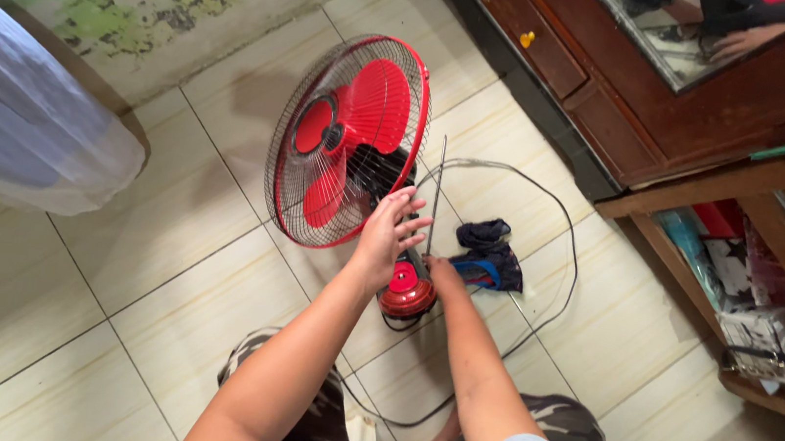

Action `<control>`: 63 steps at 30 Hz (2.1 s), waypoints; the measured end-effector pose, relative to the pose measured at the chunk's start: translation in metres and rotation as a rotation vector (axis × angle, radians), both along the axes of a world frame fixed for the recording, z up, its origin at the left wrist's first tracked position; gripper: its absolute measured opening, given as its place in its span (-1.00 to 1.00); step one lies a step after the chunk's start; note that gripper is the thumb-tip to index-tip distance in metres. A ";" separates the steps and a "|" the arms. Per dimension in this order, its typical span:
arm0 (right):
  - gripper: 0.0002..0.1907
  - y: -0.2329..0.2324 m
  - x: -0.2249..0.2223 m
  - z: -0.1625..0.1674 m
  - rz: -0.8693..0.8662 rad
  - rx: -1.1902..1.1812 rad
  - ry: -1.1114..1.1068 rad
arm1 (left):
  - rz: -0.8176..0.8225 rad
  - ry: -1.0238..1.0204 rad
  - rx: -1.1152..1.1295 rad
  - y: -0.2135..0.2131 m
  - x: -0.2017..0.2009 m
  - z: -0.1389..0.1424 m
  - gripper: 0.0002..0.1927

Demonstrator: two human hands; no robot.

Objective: The person sits on the floor and unscrews the rear grille nut of an electric fan using a screwdriver, removes the front grille ring, then takes off the red fan blades and the rear grille. They then wipe the fan motor housing with a dark cloth.

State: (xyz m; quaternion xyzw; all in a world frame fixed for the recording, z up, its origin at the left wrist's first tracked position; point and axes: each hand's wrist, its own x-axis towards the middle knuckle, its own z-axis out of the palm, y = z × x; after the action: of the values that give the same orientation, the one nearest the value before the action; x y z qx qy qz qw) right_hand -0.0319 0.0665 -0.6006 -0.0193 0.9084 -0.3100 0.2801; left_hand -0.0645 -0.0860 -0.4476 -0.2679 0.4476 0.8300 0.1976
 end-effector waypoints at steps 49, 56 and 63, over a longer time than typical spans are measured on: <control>-0.22 -0.055 0.091 0.103 -0.735 -0.317 -0.026 | 0.062 0.544 -0.858 -0.100 0.029 -0.007 -0.30; -0.23 -0.030 0.131 0.101 -0.661 -0.301 0.070 | -0.667 0.301 -1.464 -0.084 0.083 0.013 0.08; -0.32 0.029 0.166 0.104 -0.569 -0.255 -0.003 | -0.773 0.426 -1.374 -0.060 0.133 -0.007 -0.18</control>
State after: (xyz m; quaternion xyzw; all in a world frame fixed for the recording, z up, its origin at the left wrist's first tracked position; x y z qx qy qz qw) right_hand 0.1342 0.0951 -0.4961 0.2014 0.8307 -0.4872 0.1787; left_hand 0.0685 -0.1455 -0.4545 0.0075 0.9453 0.2769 0.1723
